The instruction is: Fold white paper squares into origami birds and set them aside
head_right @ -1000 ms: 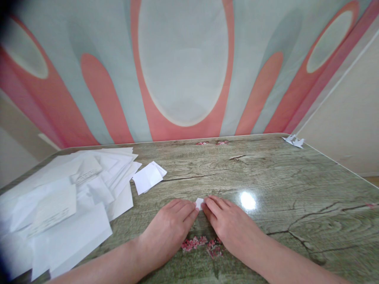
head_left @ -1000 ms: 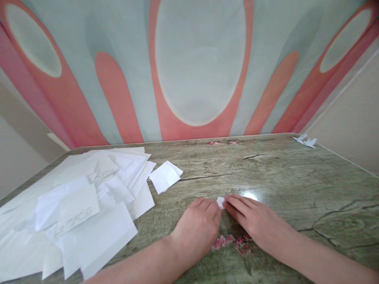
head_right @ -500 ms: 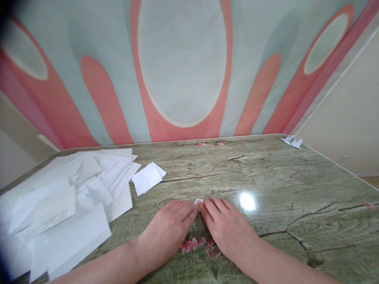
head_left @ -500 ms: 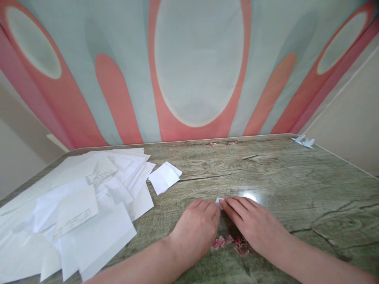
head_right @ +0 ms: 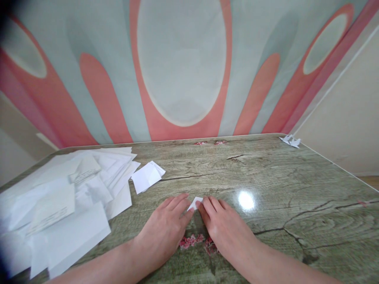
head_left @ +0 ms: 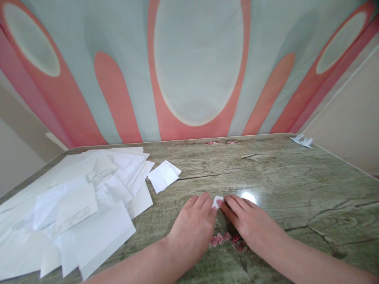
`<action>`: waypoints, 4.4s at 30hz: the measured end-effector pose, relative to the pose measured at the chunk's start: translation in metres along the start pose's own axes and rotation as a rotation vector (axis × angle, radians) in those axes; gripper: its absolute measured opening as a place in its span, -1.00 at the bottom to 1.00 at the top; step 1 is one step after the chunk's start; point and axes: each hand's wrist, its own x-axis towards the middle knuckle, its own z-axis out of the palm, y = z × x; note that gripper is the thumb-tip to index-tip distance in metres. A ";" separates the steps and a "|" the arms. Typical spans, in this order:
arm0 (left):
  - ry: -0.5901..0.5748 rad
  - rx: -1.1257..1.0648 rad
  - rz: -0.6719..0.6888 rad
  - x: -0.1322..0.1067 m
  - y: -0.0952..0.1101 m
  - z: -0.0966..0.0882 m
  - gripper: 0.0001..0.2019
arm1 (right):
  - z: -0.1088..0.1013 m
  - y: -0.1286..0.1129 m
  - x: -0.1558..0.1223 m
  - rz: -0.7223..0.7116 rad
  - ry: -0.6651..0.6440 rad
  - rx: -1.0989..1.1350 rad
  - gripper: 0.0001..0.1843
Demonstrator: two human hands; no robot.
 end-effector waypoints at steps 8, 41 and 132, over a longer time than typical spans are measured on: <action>-0.050 0.087 0.078 -0.004 0.002 -0.007 -0.67 | 0.003 0.002 -0.003 0.002 -0.051 -0.017 -0.55; 0.107 -0.446 -0.155 0.011 -0.021 0.011 -0.90 | 0.002 0.022 0.015 0.174 -0.008 0.633 -0.92; 0.157 -1.748 -0.544 0.052 -0.034 -0.009 -0.76 | -0.020 0.057 0.064 0.523 0.073 1.481 -0.69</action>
